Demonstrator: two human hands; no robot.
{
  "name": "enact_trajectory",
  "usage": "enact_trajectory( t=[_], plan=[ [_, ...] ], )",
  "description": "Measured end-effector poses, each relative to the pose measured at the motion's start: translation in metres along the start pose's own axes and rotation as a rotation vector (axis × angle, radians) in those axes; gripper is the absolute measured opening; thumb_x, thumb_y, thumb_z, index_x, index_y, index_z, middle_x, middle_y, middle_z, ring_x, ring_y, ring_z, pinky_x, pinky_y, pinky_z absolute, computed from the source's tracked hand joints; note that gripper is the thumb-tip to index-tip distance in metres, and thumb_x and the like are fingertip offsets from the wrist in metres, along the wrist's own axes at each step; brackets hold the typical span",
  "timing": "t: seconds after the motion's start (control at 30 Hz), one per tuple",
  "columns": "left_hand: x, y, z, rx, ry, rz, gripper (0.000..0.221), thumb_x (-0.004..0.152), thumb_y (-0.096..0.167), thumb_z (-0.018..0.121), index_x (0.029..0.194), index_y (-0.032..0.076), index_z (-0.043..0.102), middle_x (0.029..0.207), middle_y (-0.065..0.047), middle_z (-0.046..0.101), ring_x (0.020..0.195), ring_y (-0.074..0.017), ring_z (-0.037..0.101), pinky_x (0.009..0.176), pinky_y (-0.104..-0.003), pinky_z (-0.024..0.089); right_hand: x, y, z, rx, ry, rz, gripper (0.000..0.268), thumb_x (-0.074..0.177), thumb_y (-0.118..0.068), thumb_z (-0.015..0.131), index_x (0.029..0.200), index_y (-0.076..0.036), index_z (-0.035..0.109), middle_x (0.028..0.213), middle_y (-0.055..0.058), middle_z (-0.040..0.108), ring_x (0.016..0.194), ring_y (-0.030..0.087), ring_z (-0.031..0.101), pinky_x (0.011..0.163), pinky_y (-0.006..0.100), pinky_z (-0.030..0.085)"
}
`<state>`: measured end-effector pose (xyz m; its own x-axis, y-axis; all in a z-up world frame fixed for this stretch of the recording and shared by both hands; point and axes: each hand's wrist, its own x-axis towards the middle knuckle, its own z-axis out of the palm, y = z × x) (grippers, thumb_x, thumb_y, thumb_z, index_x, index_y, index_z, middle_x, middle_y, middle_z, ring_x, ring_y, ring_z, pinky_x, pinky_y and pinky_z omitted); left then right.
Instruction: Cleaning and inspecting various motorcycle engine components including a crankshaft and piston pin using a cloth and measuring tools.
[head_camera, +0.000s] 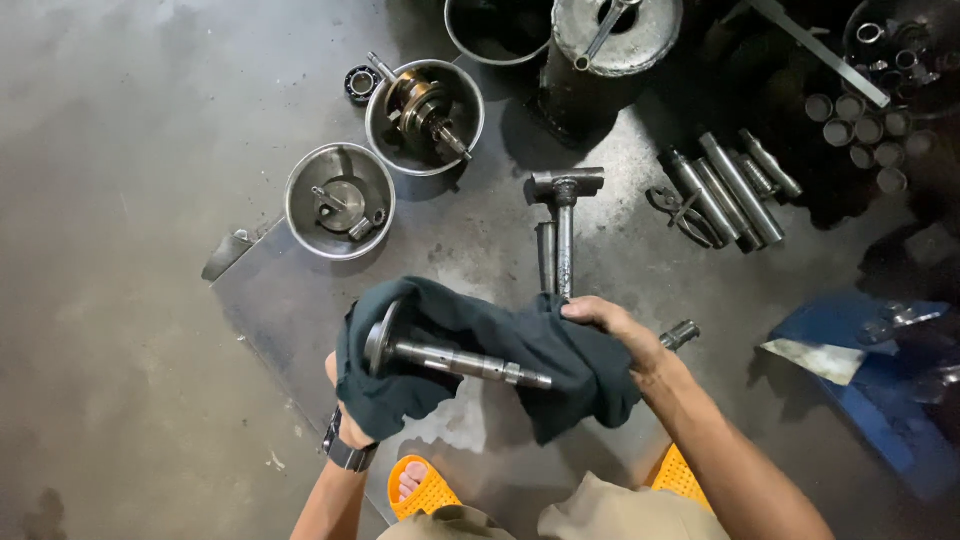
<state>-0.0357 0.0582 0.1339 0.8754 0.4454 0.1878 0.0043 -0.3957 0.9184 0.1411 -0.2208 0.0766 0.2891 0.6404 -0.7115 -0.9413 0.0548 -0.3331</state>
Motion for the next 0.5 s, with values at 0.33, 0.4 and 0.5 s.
enact_trajectory(
  t=[0.33, 0.4, 0.5],
  plan=[
    [0.009, 0.042, 0.008, 0.029, -0.06, -0.024, 0.064, 0.073, 0.015, 0.077, 0.134, 0.005, 0.062, 0.1, -0.009, 0.071, 0.086, -0.0187, 0.067, 0.081, -0.029, 0.054, -0.018, -0.036, 0.01, -0.257, -0.171, -0.181, 0.038, 0.086, -0.02, 0.07, 0.115, 0.005, 0.071, 0.102, 0.015, 0.075, 0.086, 0.019, 0.073, 0.083, 0.033, 0.059],
    [0.018, 0.049, 0.015, 0.095, -0.107, -0.031, 0.067, 0.068, 0.015, 0.08, 0.132, 0.005, 0.063, 0.093, -0.009, 0.071, 0.079, -0.0181, 0.067, 0.077, -0.028, 0.056, -0.026, -0.046, 0.036, -0.345, -0.226, -0.205, 0.04, 0.086, -0.019, 0.07, 0.118, 0.005, 0.071, 0.104, 0.014, 0.076, 0.088, 0.018, 0.073, 0.084, 0.032, 0.058],
    [0.026, 0.05, 0.032, 0.165, -0.143, 0.369, 0.073, 0.065, 0.01, 0.075, 0.135, 0.003, 0.057, 0.115, -0.02, 0.068, 0.103, -0.0302, 0.067, 0.091, -0.033, 0.053, -0.03, -0.051, 0.084, -0.839, -0.471, -0.295, 0.041, 0.088, -0.02, 0.071, 0.123, 0.003, 0.068, 0.104, 0.009, 0.075, 0.091, 0.013, 0.068, 0.085, 0.03, 0.056]
  ],
)
